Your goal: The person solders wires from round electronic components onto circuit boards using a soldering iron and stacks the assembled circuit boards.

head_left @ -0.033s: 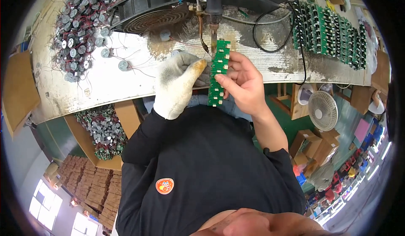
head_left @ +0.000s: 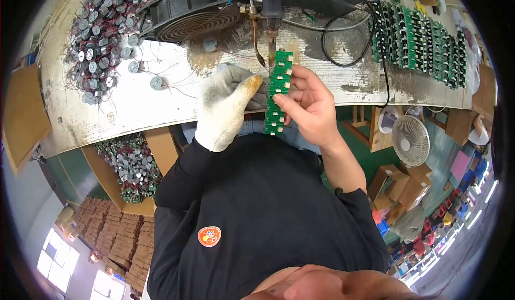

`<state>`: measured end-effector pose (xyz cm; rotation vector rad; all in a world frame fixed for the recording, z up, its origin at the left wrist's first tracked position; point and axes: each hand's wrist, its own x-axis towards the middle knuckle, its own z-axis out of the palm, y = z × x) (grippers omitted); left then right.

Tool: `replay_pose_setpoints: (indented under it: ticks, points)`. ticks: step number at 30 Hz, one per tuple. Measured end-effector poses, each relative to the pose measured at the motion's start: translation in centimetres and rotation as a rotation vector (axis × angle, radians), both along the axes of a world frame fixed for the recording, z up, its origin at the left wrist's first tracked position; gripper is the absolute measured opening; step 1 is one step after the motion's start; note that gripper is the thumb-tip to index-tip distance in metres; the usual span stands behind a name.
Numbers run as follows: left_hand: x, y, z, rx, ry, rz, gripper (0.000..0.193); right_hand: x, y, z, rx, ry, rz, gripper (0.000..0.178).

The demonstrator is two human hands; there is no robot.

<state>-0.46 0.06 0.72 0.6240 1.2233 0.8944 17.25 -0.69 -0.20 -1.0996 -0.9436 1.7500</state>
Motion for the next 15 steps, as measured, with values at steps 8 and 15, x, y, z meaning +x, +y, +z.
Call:
replay_pose_setpoints:
  ticks: [8, 15]
  points:
    - [-0.43, -0.01, 0.28, 0.073, 0.073, -0.101, 0.018, 0.21, -0.18, -0.11, 0.020, -0.026, 0.000, 0.044]
    - [-0.55, 0.11, -0.38, 0.074, 0.067, -0.118, 0.018, -0.03, -0.19, -0.02, 0.027, -0.011, 0.013, 0.045]
